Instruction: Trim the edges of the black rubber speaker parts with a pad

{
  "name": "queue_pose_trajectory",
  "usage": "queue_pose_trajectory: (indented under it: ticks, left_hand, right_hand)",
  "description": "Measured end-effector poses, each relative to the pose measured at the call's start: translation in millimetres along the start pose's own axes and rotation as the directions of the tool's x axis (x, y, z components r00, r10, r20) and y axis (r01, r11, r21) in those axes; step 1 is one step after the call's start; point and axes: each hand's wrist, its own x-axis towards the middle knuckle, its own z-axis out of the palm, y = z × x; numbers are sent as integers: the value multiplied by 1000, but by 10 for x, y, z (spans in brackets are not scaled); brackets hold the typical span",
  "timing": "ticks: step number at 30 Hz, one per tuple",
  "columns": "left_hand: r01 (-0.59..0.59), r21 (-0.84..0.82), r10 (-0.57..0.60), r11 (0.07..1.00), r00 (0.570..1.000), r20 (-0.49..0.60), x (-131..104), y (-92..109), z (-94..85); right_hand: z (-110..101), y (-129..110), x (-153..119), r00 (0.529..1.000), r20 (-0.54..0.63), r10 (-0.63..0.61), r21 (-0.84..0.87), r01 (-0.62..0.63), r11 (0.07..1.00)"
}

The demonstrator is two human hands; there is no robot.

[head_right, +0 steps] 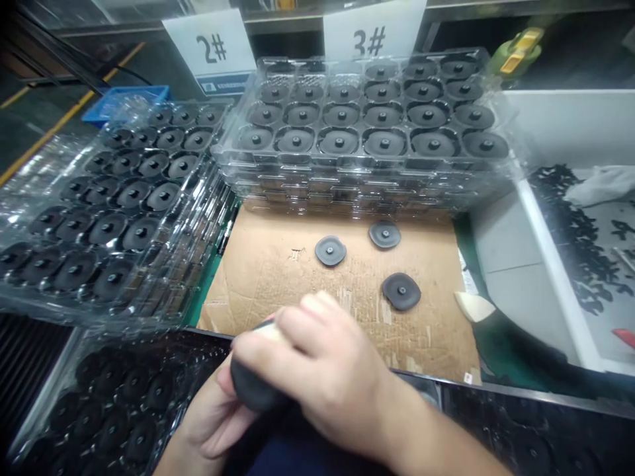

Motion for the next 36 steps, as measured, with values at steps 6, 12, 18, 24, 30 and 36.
queue_pose_trajectory:
  ticks: [6,12,18,24,30,36]
  left_hand:
    - [-28,30,28,999,999,-16,-18,17,-3]
    - [-54,90,51,995,998,32,-8,19,3]
    - [-39,74,40,996,999,-14,-20,-17,-24]
    - [-37,41,36,998,999,33,7,28,27]
    - [-3,45,3,999,1000,8,12,36,35]
    - [-30,58,31,998,999,-18,29,40,54]
  right_hand:
    - [58,-6,39,999,30,-29,7,29,1000]
    - [75,-9,31,999,-39,32,-29,-33,999]
    - [127,-17,5,999,-50,-18,55,21,998]
    - [110,-8,-1,997,-66,-44,44,47,998]
    - [106,-9,13,997,-78,29,22,-28,999]
    - [178,-8,33,998,-47,46,60,-43,997]
